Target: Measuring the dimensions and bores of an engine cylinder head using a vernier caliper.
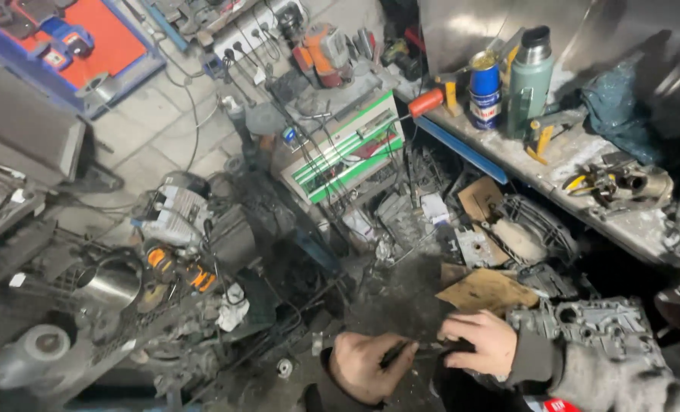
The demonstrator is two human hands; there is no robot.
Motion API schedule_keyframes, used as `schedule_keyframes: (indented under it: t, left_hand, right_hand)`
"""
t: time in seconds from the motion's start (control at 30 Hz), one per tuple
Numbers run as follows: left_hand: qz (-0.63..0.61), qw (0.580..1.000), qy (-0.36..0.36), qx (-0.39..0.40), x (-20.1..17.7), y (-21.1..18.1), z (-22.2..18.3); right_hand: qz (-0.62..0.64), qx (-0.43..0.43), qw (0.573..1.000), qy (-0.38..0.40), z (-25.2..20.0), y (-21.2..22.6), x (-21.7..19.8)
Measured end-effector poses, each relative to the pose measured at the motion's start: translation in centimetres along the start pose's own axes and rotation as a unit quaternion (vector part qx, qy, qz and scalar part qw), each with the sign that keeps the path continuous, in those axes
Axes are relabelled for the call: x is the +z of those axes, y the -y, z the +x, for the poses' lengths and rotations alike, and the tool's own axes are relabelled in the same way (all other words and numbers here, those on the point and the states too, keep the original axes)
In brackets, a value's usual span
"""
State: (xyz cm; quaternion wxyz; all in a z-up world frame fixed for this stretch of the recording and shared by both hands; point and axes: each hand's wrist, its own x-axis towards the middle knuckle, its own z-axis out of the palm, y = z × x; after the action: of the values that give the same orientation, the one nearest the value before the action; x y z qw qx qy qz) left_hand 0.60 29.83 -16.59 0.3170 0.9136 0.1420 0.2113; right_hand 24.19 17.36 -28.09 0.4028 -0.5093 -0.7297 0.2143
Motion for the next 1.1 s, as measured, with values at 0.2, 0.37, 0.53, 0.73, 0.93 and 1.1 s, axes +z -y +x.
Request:
schedule_keyframes:
  t: [0.2,0.37,0.53,0.73,0.93,1.1]
  left_hand:
    - [0.011,1.000,0.014,0.014,-1.5,11.0,11.9]
    - [-0.014,1.000,-0.010,-0.024,-1.9,17.3,20.3]
    - [-0.068,0.997,0.001,-0.033,1.2,24.8,28.8]
    - [-0.205,0.962,0.128,0.128,8.6,29.6,39.3]
    - [-0.262,0.909,0.323,0.020,8.0,32.6,51.1]
    - [-0.304,0.910,0.281,0.019,11.6,39.2,60.2]
  right_hand:
    - [0.112,0.240,0.943,-0.202,0.4,-18.5,7.3]
    - [0.183,0.375,0.842,-0.342,5.2,-19.6,2.4]
    - [-0.067,0.335,0.905,-0.252,9.3,-16.9,-5.2]
    - [-0.030,0.462,0.840,-0.283,9.4,-25.5,-1.1]
    - [0.234,0.434,0.573,-0.654,10.9,-35.2,6.5]
    - [-0.017,0.463,0.433,-0.774,9.7,-35.0,0.0]
